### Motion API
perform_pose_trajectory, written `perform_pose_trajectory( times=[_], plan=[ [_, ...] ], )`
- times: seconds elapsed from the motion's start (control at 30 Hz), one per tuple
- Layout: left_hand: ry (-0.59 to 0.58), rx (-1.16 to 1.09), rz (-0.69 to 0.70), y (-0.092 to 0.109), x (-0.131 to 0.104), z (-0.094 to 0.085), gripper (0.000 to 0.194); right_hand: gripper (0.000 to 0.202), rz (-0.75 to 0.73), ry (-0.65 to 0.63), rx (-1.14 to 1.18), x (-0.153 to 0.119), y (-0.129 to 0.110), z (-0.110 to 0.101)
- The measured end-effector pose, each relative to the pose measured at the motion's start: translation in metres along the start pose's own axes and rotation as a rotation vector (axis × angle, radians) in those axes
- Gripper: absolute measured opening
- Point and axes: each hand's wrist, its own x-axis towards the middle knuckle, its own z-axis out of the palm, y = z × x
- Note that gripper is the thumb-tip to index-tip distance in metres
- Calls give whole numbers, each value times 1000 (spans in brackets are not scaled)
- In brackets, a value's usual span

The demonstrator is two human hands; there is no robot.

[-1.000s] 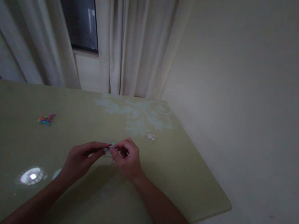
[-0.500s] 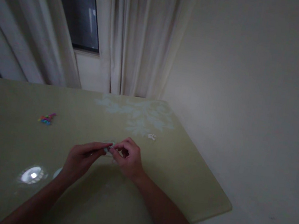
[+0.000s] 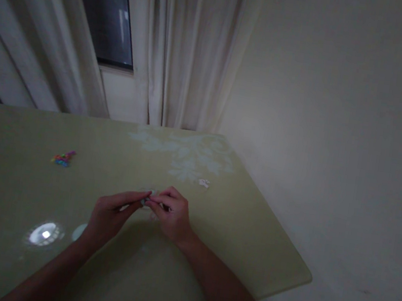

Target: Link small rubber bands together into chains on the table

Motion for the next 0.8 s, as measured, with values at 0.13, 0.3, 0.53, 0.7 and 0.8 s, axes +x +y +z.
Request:
perform_pose_trajectory(
  times=[0.13, 0.3, 0.53, 0.7, 0.8],
  plan=[
    [14, 43, 1, 0, -1, 2, 20, 22, -21, -29, -20, -2, -1, 1],
    [11, 69, -69, 2, -3, 3, 17, 27, -37, 2, -67, -3, 1, 2],
    [16, -13, -139, 5, -3, 9, 16, 18, -58, 36, -137, -5, 4, 4],
    [20, -141, -250, 3, -2, 12, 16, 13, -72, 25, -160, -3, 3, 2],
    [-8, -243, -297, 2, -1, 13, 18, 12, -41, 7, -148, -2, 2, 0]
  ],
)
